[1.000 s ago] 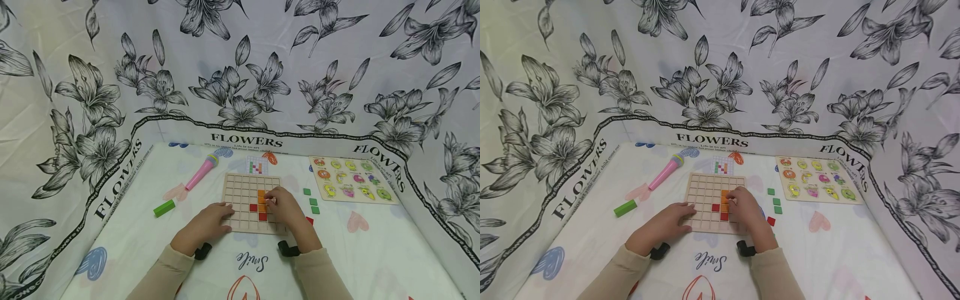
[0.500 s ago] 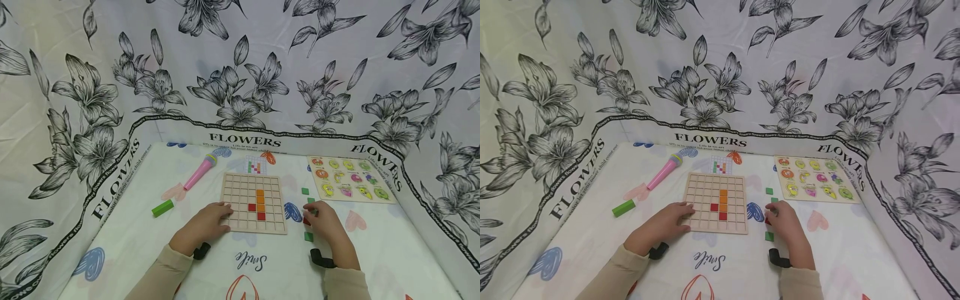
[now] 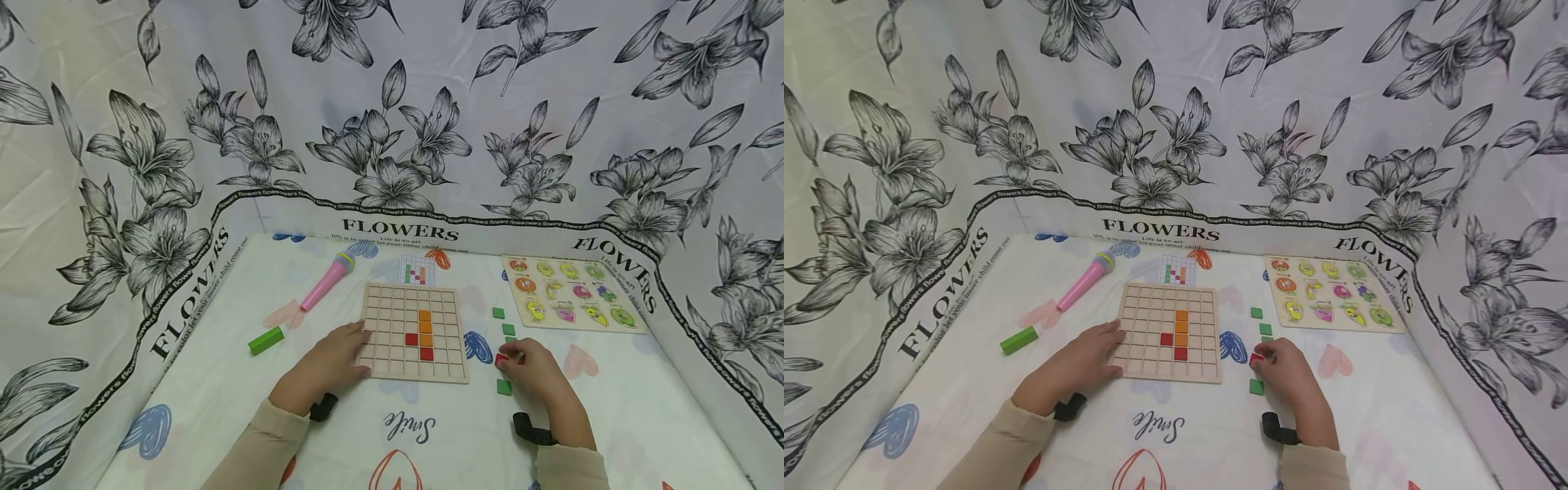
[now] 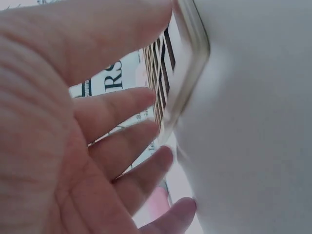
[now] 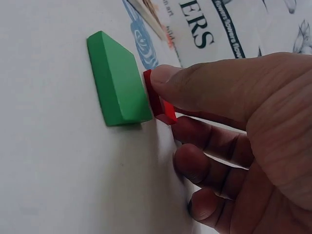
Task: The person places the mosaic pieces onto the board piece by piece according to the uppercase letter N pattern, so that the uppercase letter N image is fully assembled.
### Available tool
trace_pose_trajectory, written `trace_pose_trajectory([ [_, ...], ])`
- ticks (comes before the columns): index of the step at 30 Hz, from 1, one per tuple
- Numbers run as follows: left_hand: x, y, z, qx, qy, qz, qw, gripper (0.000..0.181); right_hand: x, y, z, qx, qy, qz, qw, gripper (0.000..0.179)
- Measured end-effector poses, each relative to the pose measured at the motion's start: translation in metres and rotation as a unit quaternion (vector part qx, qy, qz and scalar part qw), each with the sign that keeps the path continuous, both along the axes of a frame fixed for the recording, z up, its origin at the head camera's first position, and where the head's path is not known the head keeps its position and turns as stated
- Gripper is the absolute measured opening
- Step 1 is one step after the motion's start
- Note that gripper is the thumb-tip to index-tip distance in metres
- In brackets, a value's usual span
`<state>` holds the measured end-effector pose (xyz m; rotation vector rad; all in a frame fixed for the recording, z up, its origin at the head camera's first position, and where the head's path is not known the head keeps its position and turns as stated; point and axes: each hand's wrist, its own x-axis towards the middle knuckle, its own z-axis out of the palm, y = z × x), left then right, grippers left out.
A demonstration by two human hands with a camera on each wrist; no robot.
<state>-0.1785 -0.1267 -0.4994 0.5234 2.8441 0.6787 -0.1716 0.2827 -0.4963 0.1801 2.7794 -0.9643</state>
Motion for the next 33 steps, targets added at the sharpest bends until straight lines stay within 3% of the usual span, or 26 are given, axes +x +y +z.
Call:
trace_pose_trajectory([
  [12, 0.002, -0.006, 0.004, 0.007, -0.009, 0.005, 0.9999, 0.072, -0.003, -0.006, -0.001, -0.012, 0.009, 0.005, 0.9999, 0.021],
  [18, 0.002, -0.004, 0.007, 0.009, -0.019, 0.01, 0.9997, 0.072, -0.003, -0.014, 0.005, -0.013, 0.037, -0.001, 0.9992, 0.015],
  [22, 0.003, -0.003, 0.009, 0.006, -0.025, 0.011, 0.9996, 0.072, -0.007, -0.038, 0.022, -0.033, 0.07, 0.012, 0.9969, 0.011],
  [26, 0.003, -0.002, 0.011, 0.0, -0.028, 0.017, 0.9995, 0.072, -0.018, -0.072, 0.035, -0.054, 0.091, 0.055, 0.9928, 0.011],
  [33, 0.005, -0.001, 0.012, 0.008, -0.037, 0.019, 0.9991, 0.072, -0.047, -0.131, 0.034, -0.061, 0.094, 0.112, 0.9873, 0.012],
])
